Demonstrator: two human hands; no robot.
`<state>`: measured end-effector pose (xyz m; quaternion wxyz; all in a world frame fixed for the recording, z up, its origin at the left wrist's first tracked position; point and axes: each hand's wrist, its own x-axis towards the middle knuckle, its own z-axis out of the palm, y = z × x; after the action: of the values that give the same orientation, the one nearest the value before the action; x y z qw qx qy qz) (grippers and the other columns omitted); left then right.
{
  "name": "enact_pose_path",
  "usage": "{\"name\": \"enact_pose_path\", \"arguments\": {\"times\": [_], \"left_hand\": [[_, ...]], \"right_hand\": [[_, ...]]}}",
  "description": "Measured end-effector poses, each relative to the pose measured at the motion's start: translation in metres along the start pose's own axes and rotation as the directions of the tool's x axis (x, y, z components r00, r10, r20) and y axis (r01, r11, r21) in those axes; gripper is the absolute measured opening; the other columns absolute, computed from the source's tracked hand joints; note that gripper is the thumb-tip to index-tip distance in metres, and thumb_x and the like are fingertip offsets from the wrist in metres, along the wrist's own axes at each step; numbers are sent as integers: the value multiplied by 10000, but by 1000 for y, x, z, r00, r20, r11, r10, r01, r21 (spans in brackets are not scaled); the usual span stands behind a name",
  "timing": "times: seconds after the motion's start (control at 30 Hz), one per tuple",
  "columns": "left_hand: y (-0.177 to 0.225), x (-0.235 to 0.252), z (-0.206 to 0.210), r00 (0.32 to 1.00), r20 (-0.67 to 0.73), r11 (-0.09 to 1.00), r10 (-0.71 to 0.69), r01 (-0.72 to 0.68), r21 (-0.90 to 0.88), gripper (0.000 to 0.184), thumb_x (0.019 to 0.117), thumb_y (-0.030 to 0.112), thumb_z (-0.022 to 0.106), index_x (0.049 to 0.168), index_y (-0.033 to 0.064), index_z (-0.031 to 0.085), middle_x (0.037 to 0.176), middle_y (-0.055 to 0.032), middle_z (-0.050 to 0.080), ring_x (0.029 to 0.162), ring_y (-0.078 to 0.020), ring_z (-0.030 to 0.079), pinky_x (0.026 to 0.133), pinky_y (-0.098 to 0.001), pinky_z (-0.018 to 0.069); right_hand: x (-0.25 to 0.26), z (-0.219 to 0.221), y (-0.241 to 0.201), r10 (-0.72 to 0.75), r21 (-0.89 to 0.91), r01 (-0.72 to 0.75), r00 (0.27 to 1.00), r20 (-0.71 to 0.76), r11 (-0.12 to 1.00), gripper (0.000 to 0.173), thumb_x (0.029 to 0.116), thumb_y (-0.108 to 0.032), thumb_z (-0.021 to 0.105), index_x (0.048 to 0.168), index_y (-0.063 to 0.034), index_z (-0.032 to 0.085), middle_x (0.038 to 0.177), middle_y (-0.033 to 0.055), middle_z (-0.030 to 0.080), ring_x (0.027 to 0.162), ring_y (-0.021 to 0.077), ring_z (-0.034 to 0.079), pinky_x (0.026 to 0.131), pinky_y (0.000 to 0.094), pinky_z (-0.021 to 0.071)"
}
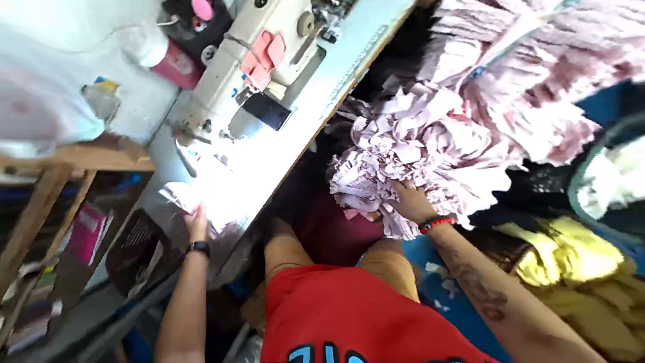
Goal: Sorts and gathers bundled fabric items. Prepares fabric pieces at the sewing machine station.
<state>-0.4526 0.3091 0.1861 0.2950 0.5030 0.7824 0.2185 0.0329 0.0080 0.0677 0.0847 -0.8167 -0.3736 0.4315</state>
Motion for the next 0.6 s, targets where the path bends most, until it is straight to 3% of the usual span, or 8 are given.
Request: {"name": "enact_pose_path", "arguments": {"times": [0.07, 0.13, 0.23, 0.33, 0.47, 0.6], "left_hand": [[-23, 37, 5, 995, 41, 995, 88, -86, -46, 801, 1004, 273, 657, 1578, -62, 210, 1525, -269, 451, 1400, -295, 487, 1177, -423, 393], [-38, 53, 2, 981, 67, 974, 181, -169, -154, 722, 1044, 208, 576, 1588, -60, 186, 1545, -266, 426, 1415, -266, 473, 1190, -374, 380], [-65, 53, -13, 955, 132, 946, 265, -231, -227, 571, 1069, 217, 482, 1506, -115, 324, 1437, -276, 518, 1309, -210, 553, 1124, -335, 438], [-74, 59, -14, 936, 162, 931, 312, -268, -248, 541, 1059, 253, 468, 1424, -142, 404, 1302, -241, 593, 1185, -126, 605, 1046, -287, 487], [-72, 62, -16, 924, 218, 928, 313, -249, -279, 619, 1059, 294, 477, 1515, -86, 304, 1393, -234, 539, 1249, -133, 574, 1077, -297, 471], [-69, 61, -17, 931, 226, 939, 285, -225, -260, 597, 1067, 301, 474, 1518, -58, 320, 1371, -202, 557, 1215, -119, 590, 1052, -299, 492]], "right_hand": [[6, 7, -15, 89, 6, -89, 995, -39, 996, 651, 930, -222, 753, 1511, -70, 501, 1500, 382, 412, 1307, 666, 406, 1000, 831, 335], [11, 19, -27, 168, 18, -167, 982, -91, 986, 655, 900, -210, 795, 1489, -90, 534, 1475, 373, 447, 1296, 660, 425, 989, 847, 326], [21, 30, -38, 240, 51, -235, 961, -137, 971, 627, 892, -169, 800, 1456, -37, 559, 1464, 401, 443, 1308, 668, 410, 1013, 845, 305], [36, 23, -40, 239, 28, -238, 970, -46, 971, 524, 925, -134, 755, 1403, 7, 595, 1423, 356, 523, 1349, 566, 454, 1093, 743, 329], [34, -9, -55, 220, 1, -222, 970, 101, 975, 411, 985, -77, 659, 1391, -28, 620, 1354, 314, 602, 1308, 534, 520, 1084, 725, 345], [32, -8, -55, 282, 48, -282, 959, -6, 958, 434, 964, -75, 654, 1395, -124, 645, 1377, 267, 611, 1319, 504, 527, 1075, 735, 354]]}}
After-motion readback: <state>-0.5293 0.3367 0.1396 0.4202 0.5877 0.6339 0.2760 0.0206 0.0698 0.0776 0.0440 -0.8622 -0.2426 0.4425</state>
